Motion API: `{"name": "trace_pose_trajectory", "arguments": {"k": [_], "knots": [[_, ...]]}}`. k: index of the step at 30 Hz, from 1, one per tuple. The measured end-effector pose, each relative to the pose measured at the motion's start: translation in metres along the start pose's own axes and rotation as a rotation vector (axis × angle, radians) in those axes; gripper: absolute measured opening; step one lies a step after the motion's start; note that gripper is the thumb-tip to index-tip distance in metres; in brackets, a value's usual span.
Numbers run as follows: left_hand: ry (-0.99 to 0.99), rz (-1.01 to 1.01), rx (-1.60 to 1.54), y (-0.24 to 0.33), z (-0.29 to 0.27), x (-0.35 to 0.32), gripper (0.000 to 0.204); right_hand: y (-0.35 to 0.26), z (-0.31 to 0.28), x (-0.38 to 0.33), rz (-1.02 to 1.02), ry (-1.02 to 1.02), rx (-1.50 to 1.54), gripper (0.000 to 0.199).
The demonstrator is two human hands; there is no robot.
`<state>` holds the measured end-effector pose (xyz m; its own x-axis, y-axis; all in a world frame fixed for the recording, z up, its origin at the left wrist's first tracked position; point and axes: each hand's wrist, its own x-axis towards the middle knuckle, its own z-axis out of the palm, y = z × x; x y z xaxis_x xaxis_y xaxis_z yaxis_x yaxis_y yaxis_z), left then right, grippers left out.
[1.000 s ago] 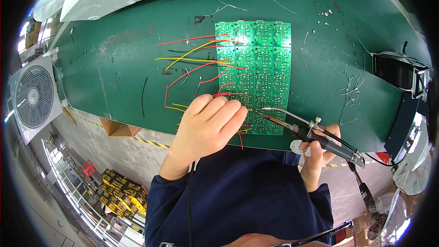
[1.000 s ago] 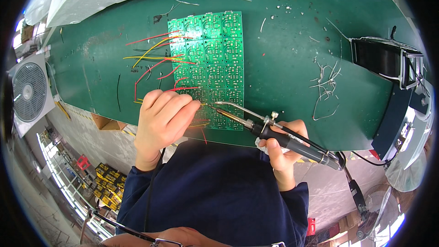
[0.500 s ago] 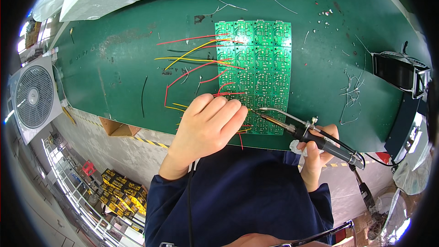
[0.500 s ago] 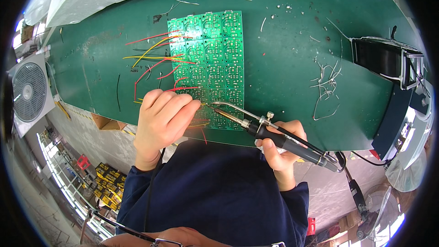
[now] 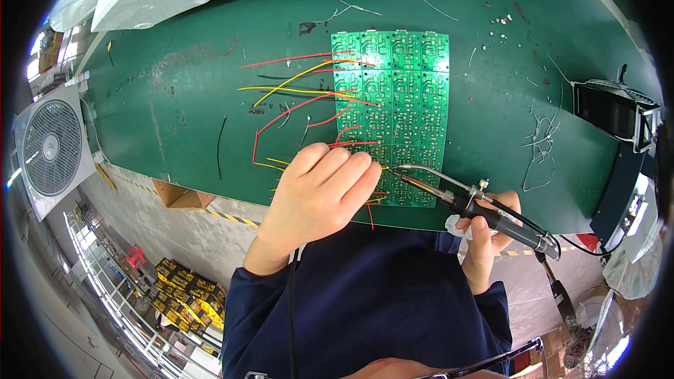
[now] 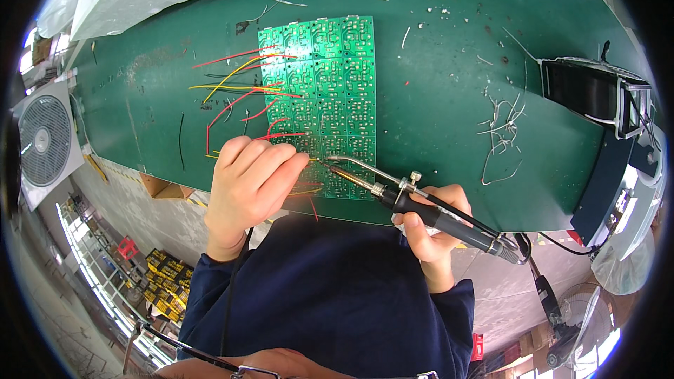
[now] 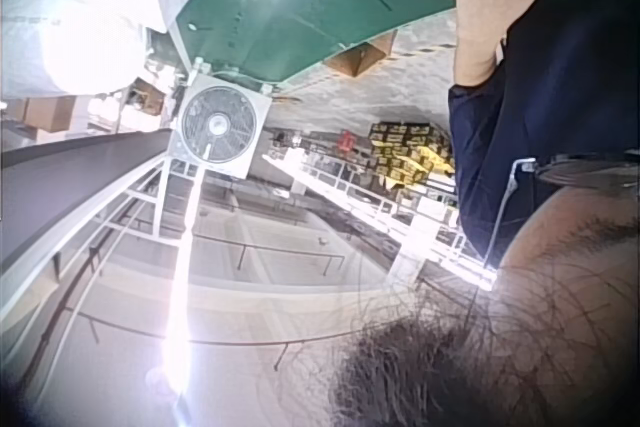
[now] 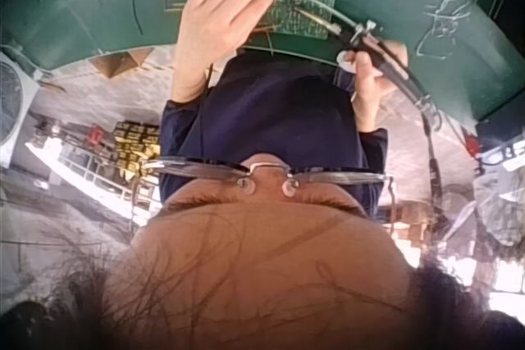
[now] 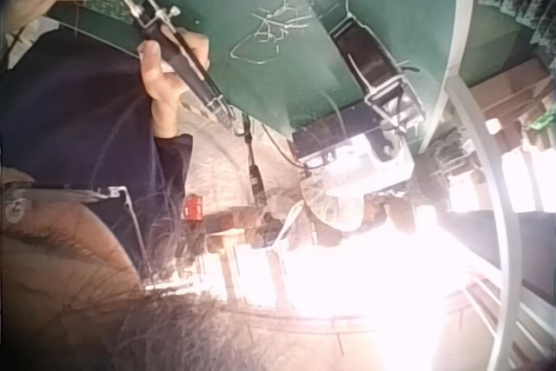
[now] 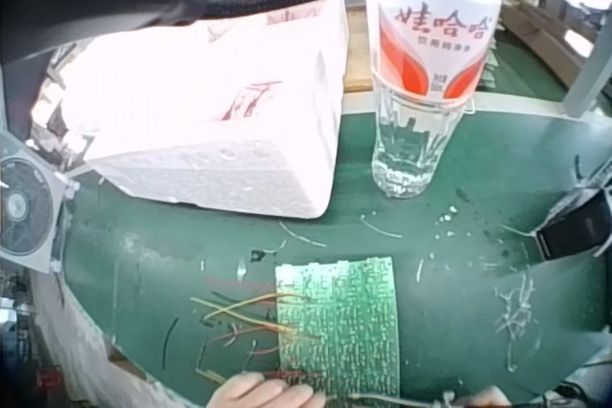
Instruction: The person solders red and yellow wires to a green printed circuit board using a soldering iron and solder wire.
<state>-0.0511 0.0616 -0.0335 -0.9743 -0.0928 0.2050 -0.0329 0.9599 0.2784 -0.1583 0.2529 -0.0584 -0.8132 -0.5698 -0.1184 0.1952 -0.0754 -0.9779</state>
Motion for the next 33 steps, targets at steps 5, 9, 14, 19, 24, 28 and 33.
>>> {"name": "trace_pose_trajectory", "arguments": {"k": [5, 9, 14, 19, 24, 28, 33], "knots": [[-0.008, 0.001, -0.003, -0.0001, -0.0006, 0.0001, 0.019, 0.0002, -0.0021, 0.0, 0.0, -0.03, -0.028, 0.02], [-0.008, 0.007, -0.001, -0.0002, -0.0007, 0.0004, 0.019, -0.0011, -0.0019, 0.0005, 0.018, -0.042, -0.037, 0.02], [-0.02, 0.01, 0.007, -0.0004, -0.0016, 0.0001, 0.021, -0.0013, -0.0016, 0.001, 0.019, -0.042, -0.036, 0.02], [-0.019, 0.021, 0.013, -0.0007, -0.0015, 0.0008, 0.021, -0.0016, -0.0011, 0.0013, 0.029, -0.04, -0.039, 0.021], [-0.028, 0.019, 0.013, -0.0001, -0.0021, 0.0017, 0.021, -0.0019, -0.0006, 0.0015, 0.026, -0.038, -0.018, 0.021], [-0.031, 0.021, 0.011, -0.0004, -0.0018, 0.0022, 0.022, -0.0014, -0.0009, 0.0014, 0.023, -0.035, -0.008, 0.021], [-0.028, 0.015, -0.002, -0.0003, -0.0013, 0.0022, 0.022, -0.0014, -0.0013, 0.0014, 0.027, -0.035, -0.027, 0.021]]}}
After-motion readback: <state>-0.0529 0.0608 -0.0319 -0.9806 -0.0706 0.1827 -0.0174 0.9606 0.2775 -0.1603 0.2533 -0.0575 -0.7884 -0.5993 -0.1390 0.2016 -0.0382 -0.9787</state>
